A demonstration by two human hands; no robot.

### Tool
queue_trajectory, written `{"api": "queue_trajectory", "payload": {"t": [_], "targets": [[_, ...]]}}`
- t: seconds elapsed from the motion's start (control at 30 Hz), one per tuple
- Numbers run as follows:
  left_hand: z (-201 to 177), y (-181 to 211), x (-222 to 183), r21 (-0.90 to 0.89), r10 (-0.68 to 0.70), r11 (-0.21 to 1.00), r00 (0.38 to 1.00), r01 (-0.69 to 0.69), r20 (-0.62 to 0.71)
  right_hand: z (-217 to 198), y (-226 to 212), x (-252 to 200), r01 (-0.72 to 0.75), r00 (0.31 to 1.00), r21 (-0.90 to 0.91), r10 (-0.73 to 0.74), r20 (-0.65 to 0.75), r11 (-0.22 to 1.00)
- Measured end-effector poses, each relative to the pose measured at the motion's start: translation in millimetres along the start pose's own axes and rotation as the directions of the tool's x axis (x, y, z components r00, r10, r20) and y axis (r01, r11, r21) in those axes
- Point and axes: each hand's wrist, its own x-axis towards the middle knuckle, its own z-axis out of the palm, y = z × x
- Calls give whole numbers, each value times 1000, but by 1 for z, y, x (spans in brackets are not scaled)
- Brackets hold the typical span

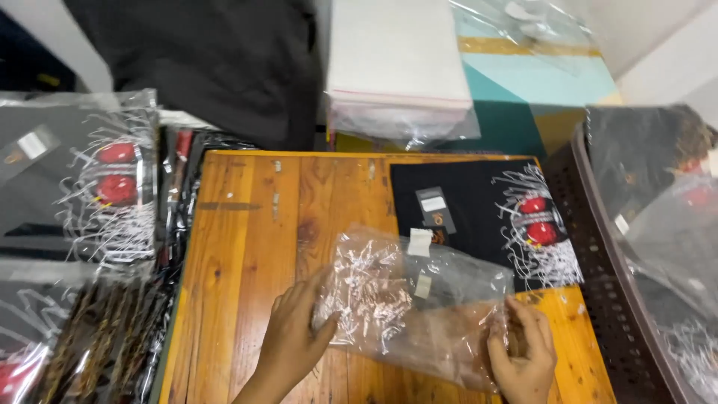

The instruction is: Folding a black t-shirt and placing it into a clear plastic bag for final packaging.

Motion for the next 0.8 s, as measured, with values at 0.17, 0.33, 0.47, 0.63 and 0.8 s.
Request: {"api": "queue_trajectory", "payload": {"t": [0.17, 0.33, 0.47, 0.63, 0.8], "targets": [[-1, 16, -6, -497, -75, 867, 983, -19, -169, -1, 12, -20, 165, 946, 215, -92, -310, 963], [3, 7, -16, -682, 81, 721, 993, -118, -86, -15, 0, -30, 198, 941, 57, -174, -291, 979], [14, 0, -20, -696, 46, 717, 995, 32, 94, -15, 5, -54, -50, 942, -78, 22, -335, 996], [3, 18, -14, -531, -99, 826, 977, 186, 189, -22, 4, -20, -263, 954, -22, 256, -156, 965], [-10, 31, -7, -666, -253, 682, 952, 302, 173, -29, -11, -2, -465, 884, 113, 466, 22, 878]]}}
